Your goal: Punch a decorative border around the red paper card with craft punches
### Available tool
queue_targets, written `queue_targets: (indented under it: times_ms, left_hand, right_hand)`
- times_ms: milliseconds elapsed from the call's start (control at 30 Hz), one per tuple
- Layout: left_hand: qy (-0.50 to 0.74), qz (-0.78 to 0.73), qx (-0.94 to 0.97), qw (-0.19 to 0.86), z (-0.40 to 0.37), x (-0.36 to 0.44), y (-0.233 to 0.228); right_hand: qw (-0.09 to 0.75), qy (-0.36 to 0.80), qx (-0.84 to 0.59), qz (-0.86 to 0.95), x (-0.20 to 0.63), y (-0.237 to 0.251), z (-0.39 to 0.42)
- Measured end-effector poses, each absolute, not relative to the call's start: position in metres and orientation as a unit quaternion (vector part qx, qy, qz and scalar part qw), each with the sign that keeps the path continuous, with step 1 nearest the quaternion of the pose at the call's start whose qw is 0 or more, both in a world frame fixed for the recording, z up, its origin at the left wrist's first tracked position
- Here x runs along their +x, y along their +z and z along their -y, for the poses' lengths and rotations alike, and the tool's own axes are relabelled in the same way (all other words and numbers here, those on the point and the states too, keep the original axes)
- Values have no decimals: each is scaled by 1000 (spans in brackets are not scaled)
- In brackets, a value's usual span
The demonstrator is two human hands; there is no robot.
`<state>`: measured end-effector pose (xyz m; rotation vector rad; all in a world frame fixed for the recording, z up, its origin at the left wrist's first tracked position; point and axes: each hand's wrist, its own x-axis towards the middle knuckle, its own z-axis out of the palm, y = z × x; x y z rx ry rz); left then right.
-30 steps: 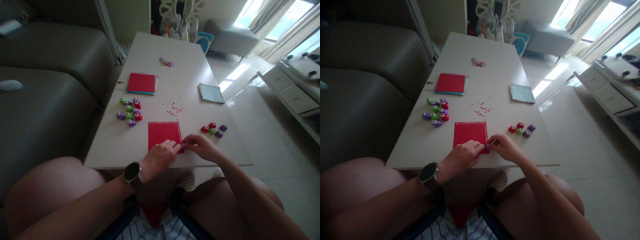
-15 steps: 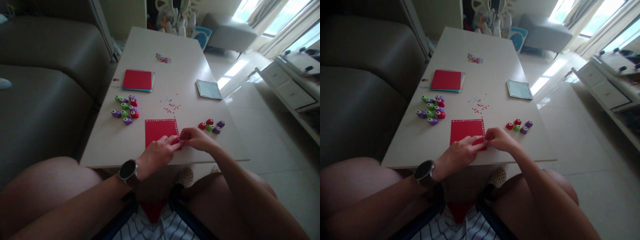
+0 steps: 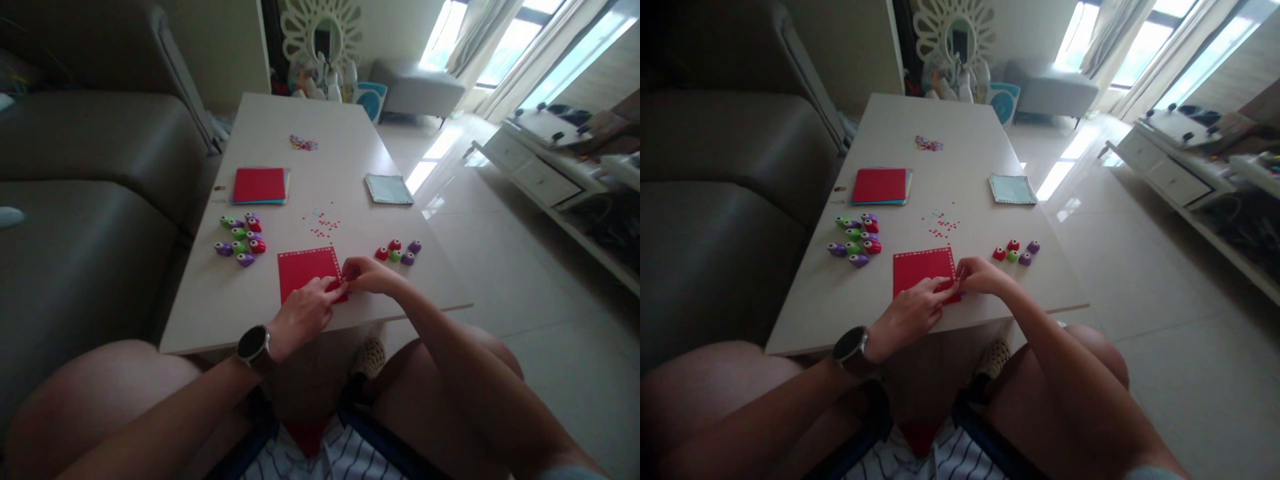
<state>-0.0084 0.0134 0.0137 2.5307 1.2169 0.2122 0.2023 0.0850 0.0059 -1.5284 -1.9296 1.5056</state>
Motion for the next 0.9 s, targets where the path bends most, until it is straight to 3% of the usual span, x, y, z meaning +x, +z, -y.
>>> queue_targets:
  times_ms: [100, 267, 533, 700, 900]
  left_hand:
    - [112, -415, 881, 199, -14, -17, 13]
    - [143, -404, 873, 234, -12, -26, 11]
    - [67, -410, 894, 168, -6, -14, 11]
    - [41, -417, 898, 134, -5, -7, 11]
    - [38, -420, 899, 121, -5, -7, 8]
  right_hand:
    - [145, 520, -527, 657, 214, 7, -84]
    - [165, 425, -572, 682, 227, 15, -82]
    - [146, 302, -552, 763, 224, 15, -83]
    - [90, 193, -576, 789, 236, 17, -83]
    - [124, 224, -525, 812, 229, 21, -77]
